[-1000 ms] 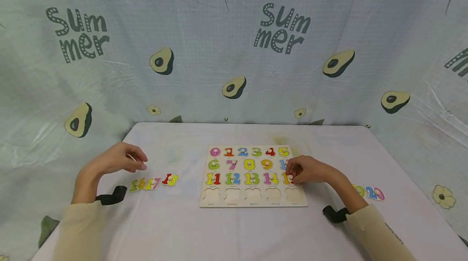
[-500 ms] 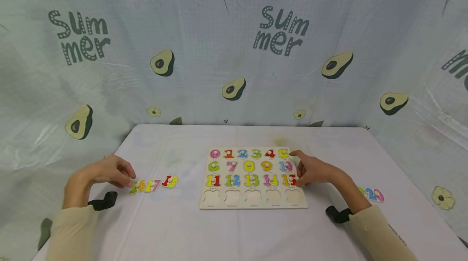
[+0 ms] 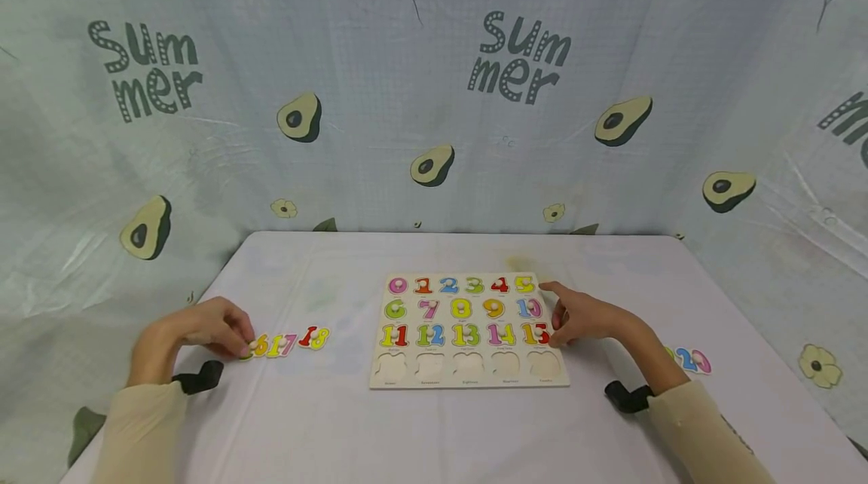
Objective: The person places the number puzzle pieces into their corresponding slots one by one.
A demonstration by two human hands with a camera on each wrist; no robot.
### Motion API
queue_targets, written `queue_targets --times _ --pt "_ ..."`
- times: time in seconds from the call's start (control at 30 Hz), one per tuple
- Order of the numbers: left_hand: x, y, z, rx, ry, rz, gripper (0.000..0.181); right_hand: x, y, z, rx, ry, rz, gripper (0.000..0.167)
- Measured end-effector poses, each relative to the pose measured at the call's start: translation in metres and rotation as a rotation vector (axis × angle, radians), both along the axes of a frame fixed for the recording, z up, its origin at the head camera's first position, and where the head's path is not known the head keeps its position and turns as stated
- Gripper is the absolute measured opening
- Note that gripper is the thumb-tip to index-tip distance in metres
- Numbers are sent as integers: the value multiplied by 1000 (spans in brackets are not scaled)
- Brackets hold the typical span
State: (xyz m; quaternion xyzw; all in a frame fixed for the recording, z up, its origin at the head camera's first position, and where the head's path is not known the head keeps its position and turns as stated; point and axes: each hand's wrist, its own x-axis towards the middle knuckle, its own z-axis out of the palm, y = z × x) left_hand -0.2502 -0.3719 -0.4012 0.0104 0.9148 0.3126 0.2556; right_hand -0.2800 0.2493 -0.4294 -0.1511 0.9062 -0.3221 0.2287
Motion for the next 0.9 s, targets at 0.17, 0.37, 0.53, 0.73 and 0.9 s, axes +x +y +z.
queue_targets --times 0.17,0.37,0.53,0.73,0.9 --pt "-4 4 -2 -35 6 13 17 -1 1 0 -1 5 -2 100" --pt "-4 7 -2 -44 8 21 16 -1 1 -2 9 -9 -15 98" --pt "-2 7 -1 -42 14 19 15 -1 0 -2 30 -8 -21 94" --pt "-2 8 3 -73 42 12 13 -1 0 -2 27 -6 -10 89" --pt "-2 14 13 -75 71 -14 15 -1 1 -2 25 -3 1 88"
